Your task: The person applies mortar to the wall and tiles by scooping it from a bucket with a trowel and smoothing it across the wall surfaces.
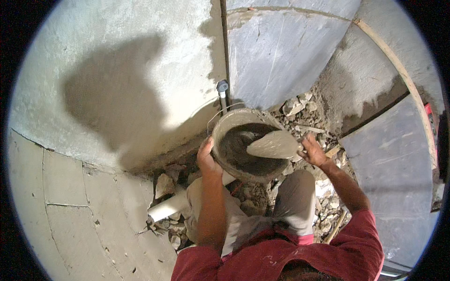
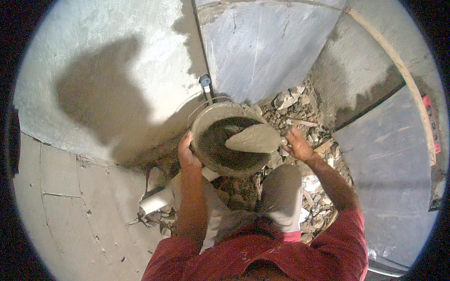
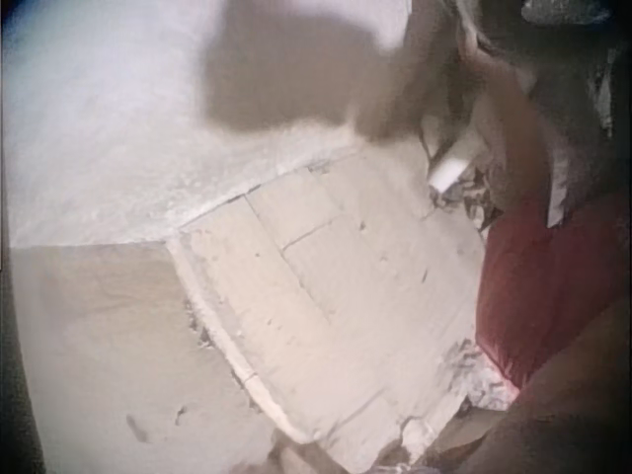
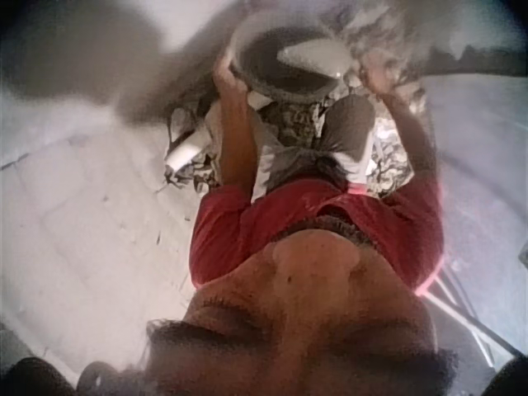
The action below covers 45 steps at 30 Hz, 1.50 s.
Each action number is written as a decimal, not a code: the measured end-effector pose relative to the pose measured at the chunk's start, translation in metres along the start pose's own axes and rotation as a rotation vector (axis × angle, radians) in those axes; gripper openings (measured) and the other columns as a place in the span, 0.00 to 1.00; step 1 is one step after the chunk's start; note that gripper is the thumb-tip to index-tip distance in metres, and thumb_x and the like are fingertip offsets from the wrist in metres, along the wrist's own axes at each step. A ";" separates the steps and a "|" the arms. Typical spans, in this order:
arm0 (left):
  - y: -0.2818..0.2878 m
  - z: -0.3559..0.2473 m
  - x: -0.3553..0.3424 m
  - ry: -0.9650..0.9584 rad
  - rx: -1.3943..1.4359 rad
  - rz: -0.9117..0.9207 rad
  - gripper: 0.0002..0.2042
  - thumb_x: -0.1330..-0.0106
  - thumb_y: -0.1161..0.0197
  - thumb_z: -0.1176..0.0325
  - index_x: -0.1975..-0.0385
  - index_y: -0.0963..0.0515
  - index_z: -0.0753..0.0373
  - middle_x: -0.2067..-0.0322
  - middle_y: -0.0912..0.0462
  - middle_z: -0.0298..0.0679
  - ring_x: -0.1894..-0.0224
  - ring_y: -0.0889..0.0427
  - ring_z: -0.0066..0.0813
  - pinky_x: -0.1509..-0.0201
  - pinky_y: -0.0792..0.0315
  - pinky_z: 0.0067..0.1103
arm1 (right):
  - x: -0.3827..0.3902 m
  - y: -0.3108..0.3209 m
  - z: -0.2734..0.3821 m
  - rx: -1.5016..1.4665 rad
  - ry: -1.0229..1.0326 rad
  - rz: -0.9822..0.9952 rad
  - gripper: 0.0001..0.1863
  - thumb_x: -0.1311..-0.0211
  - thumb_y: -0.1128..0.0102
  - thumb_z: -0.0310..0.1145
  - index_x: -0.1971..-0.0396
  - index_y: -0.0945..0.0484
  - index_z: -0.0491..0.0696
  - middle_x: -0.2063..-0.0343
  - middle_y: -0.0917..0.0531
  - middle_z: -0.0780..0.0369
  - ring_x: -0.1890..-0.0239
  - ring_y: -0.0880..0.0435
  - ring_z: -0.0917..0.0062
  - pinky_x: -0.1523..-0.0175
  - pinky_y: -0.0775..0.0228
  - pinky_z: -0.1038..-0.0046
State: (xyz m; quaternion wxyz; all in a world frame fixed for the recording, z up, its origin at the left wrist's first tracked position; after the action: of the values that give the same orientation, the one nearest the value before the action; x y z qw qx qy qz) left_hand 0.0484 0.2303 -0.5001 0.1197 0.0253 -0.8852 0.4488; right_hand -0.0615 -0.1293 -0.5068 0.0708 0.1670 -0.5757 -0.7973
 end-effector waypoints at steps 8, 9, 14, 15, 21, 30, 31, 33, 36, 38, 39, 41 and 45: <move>0.003 -0.005 0.002 0.041 0.118 0.044 0.15 0.39 0.46 0.72 0.55 0.25 0.75 0.57 0.20 0.48 0.55 0.21 0.41 0.48 0.28 0.34 | 0.009 0.010 -0.047 0.036 0.034 -0.112 0.23 0.53 0.38 0.27 0.56 0.35 0.44 0.66 0.34 0.51 0.62 0.32 0.53 0.58 0.37 0.57; 0.002 -0.009 0.003 0.013 0.116 0.062 0.15 0.38 0.46 0.72 0.55 0.25 0.75 0.57 0.20 0.48 0.56 0.20 0.41 0.49 0.27 0.33 | 0.018 0.004 -0.068 -0.097 -0.082 -0.080 0.22 0.54 0.37 0.26 0.57 0.34 0.44 0.65 0.33 0.51 0.61 0.32 0.52 0.57 0.36 0.58; 0.007 -0.013 -0.001 -0.051 0.041 -0.022 0.14 0.39 0.45 0.74 0.55 0.25 0.75 0.58 0.20 0.48 0.59 0.20 0.40 0.52 0.26 0.31 | 0.064 0.062 -0.106 0.245 -0.113 -0.103 0.23 0.55 0.37 0.22 0.55 0.31 0.45 0.60 0.30 0.50 0.60 0.27 0.50 0.61 0.30 0.59; 0.007 -0.013 0.000 -0.046 0.046 -0.034 0.14 0.39 0.44 0.74 0.55 0.25 0.75 0.59 0.20 0.48 0.59 0.20 0.39 0.53 0.26 0.30 | 0.065 0.076 -0.095 0.236 -0.109 -0.096 0.23 0.55 0.37 0.22 0.55 0.31 0.45 0.60 0.30 0.50 0.60 0.27 0.50 0.61 0.30 0.59; -0.014 -0.007 0.009 -0.141 -0.299 -0.064 0.17 0.43 0.37 0.70 0.56 0.24 0.73 0.61 0.20 0.41 0.60 0.22 0.32 0.52 0.31 0.25 | 0.025 0.143 0.009 0.284 0.103 -0.053 0.20 0.44 0.38 0.33 0.51 0.29 0.48 0.61 0.26 0.53 0.65 0.22 0.54 0.63 0.27 0.60; -0.013 -0.004 0.009 -0.135 -0.408 -0.087 0.17 0.45 0.35 0.68 0.57 0.23 0.72 0.63 0.20 0.38 0.62 0.22 0.26 0.52 0.32 0.21 | -0.024 0.112 0.047 -0.259 -0.321 0.501 0.21 0.35 0.45 0.47 0.52 0.26 0.47 0.61 0.20 0.50 0.63 0.17 0.64 0.60 0.25 0.62; -0.016 -0.005 0.011 -0.152 -0.439 -0.032 0.18 0.46 0.34 0.67 0.57 0.23 0.71 0.64 0.20 0.37 0.62 0.23 0.26 0.52 0.32 0.20 | -0.031 0.104 0.053 -0.263 -0.317 0.601 0.22 0.36 0.44 0.48 0.51 0.26 0.46 0.62 0.19 0.51 0.67 0.17 0.67 0.62 0.25 0.64; -0.019 -0.013 0.012 -0.181 -0.471 0.028 0.19 0.47 0.33 0.66 0.57 0.23 0.71 0.65 0.21 0.36 0.62 0.23 0.25 0.52 0.33 0.20 | -0.045 0.086 0.051 -0.357 -0.356 0.755 0.25 0.39 0.41 0.51 0.51 0.25 0.46 0.65 0.19 0.55 0.77 0.19 0.74 0.67 0.24 0.70; -0.020 -0.013 0.016 -0.105 -0.343 0.064 0.20 0.48 0.32 0.64 0.57 0.22 0.71 0.65 0.21 0.35 0.62 0.25 0.24 0.52 0.34 0.20 | -0.055 0.075 0.018 -0.294 -0.352 0.712 0.25 0.36 0.44 0.50 0.49 0.25 0.45 0.61 0.18 0.54 0.67 0.18 0.67 0.60 0.23 0.65; -0.020 -0.013 0.020 -0.114 -0.452 0.033 0.20 0.47 0.33 0.64 0.57 0.22 0.70 0.64 0.21 0.35 0.62 0.26 0.25 0.52 0.35 0.20 | -0.050 0.081 -0.009 -0.285 -0.334 0.705 0.25 0.36 0.45 0.49 0.49 0.24 0.44 0.59 0.17 0.54 0.64 0.17 0.64 0.58 0.23 0.64; -0.022 -0.012 0.021 -0.103 -0.484 0.015 0.21 0.47 0.33 0.64 0.57 0.22 0.70 0.64 0.21 0.35 0.61 0.26 0.25 0.52 0.36 0.20 | -0.044 0.092 -0.023 -0.263 -0.383 0.611 0.23 0.36 0.45 0.48 0.51 0.23 0.45 0.58 0.18 0.53 0.60 0.17 0.61 0.54 0.25 0.62; -0.018 -0.015 0.015 -0.151 -0.464 -0.022 0.20 0.47 0.33 0.64 0.57 0.22 0.70 0.64 0.21 0.35 0.61 0.26 0.25 0.52 0.36 0.20 | -0.044 0.113 -0.018 -0.244 -0.424 0.526 0.22 0.37 0.45 0.48 0.52 0.22 0.47 0.56 0.18 0.52 0.57 0.18 0.58 0.50 0.26 0.61; -0.011 -0.021 0.008 -0.179 -0.415 -0.052 0.19 0.47 0.33 0.67 0.57 0.22 0.71 0.65 0.21 0.36 0.61 0.24 0.25 0.52 0.34 0.20 | -0.039 0.152 0.026 0.143 -0.170 0.369 0.21 0.44 0.42 0.40 0.51 0.23 0.47 0.56 0.21 0.49 0.59 0.19 0.53 0.52 0.26 0.59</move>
State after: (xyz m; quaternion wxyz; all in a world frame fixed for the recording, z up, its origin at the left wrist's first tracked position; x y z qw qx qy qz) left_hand 0.0465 0.2415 -0.4777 0.0546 0.0625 -0.9647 0.2500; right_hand -0.0461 -0.1440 -0.3495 0.1546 -0.0047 -0.6554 -0.7393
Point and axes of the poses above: each hand's wrist, its own x-axis away from the middle knuckle, its own y-axis out of the back of the hand, z = x × y, the point moved 4 cm from there along -x, towards the middle knuckle
